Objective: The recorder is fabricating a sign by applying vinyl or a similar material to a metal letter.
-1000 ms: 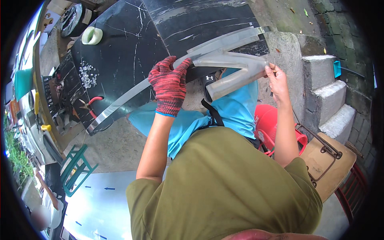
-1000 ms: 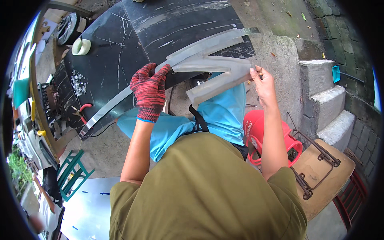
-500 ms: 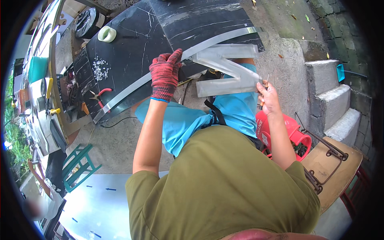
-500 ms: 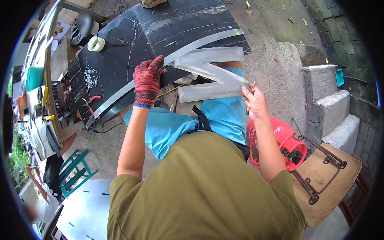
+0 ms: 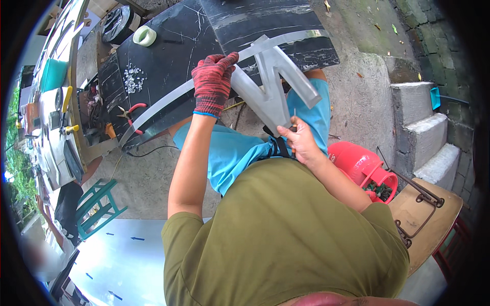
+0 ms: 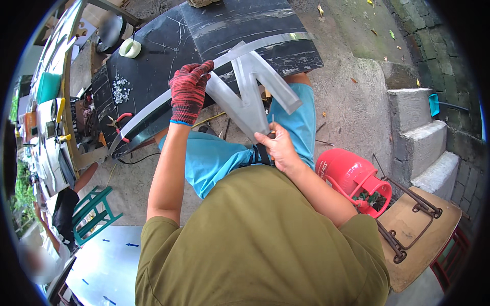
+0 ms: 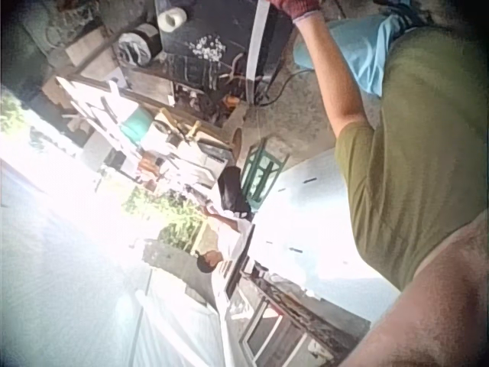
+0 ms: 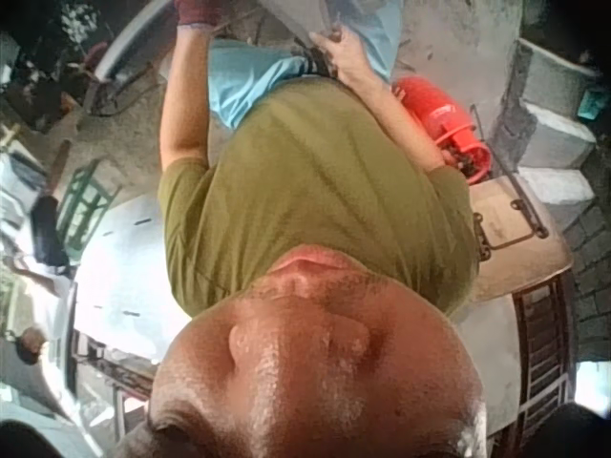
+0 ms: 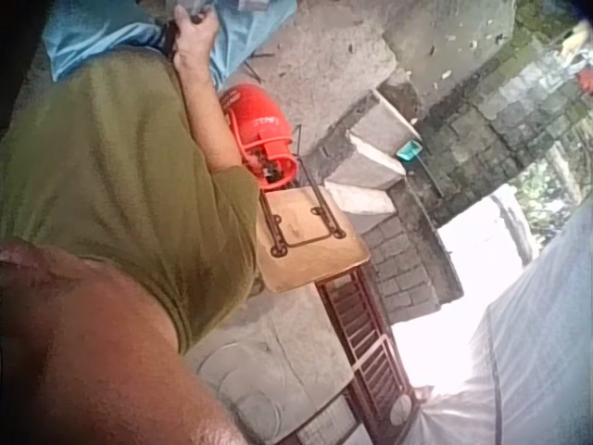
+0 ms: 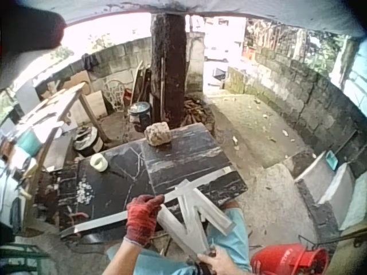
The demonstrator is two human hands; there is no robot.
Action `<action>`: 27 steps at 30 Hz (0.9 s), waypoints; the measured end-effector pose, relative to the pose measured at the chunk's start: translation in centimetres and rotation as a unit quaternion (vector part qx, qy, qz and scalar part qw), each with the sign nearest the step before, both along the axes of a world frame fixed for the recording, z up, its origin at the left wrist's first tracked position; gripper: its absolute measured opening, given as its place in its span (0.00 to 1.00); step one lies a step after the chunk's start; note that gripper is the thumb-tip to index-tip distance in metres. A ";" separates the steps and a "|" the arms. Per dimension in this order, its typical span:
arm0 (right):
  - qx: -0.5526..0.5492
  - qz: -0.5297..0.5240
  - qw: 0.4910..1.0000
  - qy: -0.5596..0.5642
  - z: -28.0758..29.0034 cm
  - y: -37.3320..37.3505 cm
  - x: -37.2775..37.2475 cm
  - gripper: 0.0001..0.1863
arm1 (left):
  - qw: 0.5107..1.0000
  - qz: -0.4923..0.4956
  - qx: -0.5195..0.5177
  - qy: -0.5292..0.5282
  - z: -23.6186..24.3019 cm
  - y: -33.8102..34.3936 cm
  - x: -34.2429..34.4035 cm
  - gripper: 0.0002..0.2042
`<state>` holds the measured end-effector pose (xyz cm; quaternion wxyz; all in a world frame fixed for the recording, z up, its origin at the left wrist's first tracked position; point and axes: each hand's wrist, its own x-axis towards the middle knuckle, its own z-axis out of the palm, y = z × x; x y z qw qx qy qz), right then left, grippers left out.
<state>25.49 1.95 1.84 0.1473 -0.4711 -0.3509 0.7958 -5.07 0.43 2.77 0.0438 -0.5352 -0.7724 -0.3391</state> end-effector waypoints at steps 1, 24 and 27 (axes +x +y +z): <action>-0.006 0.011 1.000 0.003 0.3 -0.4 -0.6 0.18 | 1.000 -0.001 -0.006 -0.010 -0.2 0.0 -0.1 0.16; 0.075 0.233 0.969 -0.033 0.4 -0.4 -2.1 0.12 | 0.999 -0.016 -0.024 -0.044 -2.4 4.3 2.3 0.13; 0.114 0.308 0.940 -0.093 3.8 1.3 -1.1 0.14 | 0.998 -0.009 -0.033 -0.047 -2.8 4.6 2.4 0.14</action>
